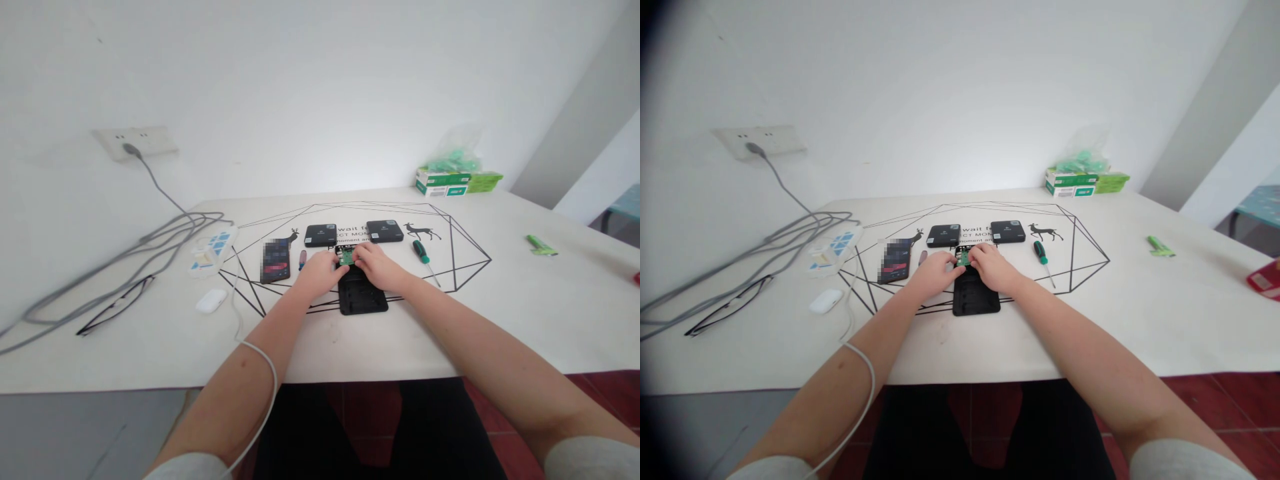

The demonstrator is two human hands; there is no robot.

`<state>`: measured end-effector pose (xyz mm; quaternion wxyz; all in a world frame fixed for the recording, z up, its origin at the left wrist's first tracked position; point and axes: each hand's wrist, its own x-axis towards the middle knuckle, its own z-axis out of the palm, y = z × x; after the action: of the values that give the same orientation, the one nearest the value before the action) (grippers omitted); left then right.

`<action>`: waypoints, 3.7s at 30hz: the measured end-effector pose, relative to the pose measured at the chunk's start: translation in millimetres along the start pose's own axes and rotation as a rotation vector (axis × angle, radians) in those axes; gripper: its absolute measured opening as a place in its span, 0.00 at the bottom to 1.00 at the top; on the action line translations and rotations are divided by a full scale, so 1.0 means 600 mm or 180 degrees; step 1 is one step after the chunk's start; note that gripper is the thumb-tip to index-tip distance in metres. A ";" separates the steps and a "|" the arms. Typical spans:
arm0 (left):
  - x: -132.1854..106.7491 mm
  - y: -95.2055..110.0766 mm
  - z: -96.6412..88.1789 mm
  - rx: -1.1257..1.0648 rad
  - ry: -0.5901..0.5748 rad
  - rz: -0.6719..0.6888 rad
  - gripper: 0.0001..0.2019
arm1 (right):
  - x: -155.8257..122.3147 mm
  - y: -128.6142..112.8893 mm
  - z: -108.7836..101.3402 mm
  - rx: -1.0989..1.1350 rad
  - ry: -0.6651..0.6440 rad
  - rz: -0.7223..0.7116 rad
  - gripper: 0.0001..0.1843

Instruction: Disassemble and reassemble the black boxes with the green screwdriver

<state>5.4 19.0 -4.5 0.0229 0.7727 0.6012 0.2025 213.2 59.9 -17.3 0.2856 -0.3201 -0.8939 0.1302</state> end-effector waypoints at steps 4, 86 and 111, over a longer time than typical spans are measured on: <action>0.000 0.002 -0.004 -0.0005 -0.0010 -0.0059 0.13 | -0.003 -0.007 -0.013 -0.0074 -0.0019 0.0145 0.11; 0.007 0.004 -0.010 0.0094 -0.0266 -0.0076 0.14 | 0.010 -0.029 -0.063 -0.1248 -0.0958 0.1720 0.19; 0.009 -0.015 0.007 -0.0612 -0.0052 -0.0133 0.07 | 0.008 -0.019 -0.059 -0.0806 -0.0612 0.1708 0.06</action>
<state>-0.3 27.4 -9.5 0.1061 0.7558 0.5948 0.2526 225.4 56.1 18.0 0.1130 -0.5638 -0.8095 0.1183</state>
